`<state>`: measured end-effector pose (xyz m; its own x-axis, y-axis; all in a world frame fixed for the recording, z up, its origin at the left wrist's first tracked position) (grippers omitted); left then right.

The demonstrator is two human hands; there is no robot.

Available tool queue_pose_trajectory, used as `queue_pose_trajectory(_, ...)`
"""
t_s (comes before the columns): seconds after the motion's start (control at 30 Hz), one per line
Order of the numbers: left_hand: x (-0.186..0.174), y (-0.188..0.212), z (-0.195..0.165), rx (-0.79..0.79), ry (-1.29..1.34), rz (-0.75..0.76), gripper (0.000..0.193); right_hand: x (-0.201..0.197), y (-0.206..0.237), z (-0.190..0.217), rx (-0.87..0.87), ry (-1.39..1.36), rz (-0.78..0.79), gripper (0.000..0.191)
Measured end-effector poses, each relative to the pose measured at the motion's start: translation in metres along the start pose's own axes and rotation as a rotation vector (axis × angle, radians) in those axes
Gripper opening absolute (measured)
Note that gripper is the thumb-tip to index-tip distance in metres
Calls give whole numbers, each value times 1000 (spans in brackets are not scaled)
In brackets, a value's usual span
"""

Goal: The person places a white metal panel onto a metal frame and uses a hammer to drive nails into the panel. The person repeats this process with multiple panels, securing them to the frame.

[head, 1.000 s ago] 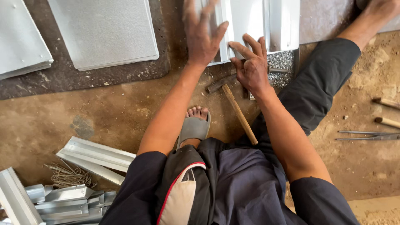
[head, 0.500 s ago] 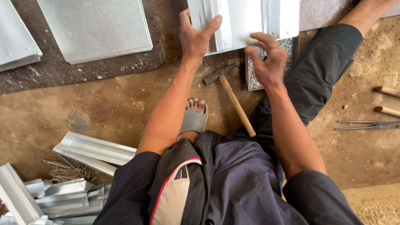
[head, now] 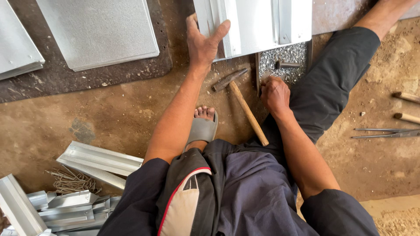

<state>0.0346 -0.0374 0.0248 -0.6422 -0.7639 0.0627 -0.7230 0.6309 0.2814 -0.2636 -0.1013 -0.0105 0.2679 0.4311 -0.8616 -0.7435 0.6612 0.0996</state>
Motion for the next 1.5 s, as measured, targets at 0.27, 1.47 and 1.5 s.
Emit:
queue_pose_trajectory(0.27, 0, -3, -3, -67, -43, -9, 101, -4, 0, -10, 24, -80, -111, 11)
queue_pose_trajectory(1.47, 11, -3, -21, -71, 59, 61, 80, 2, -67, 64, 84, -1024, -455, 6)
queue_pose_trajectory(1.5, 11, -3, -24, -78, 65, 57, 81, 3, -70, 64, 92, -1037, -459, 7)
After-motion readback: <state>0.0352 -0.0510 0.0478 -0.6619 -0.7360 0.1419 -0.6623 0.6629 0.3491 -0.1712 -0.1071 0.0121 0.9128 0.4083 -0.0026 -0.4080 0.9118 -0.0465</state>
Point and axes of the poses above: each hand's wrist, its own y-axis away from the middle knuckle, its own x-axis out of the palm, z = x × y, the point moved 8 cm from there along -y, towards the middle knuckle, and after that the axes turned 8 degrees about -x, right-handed, at the moved point
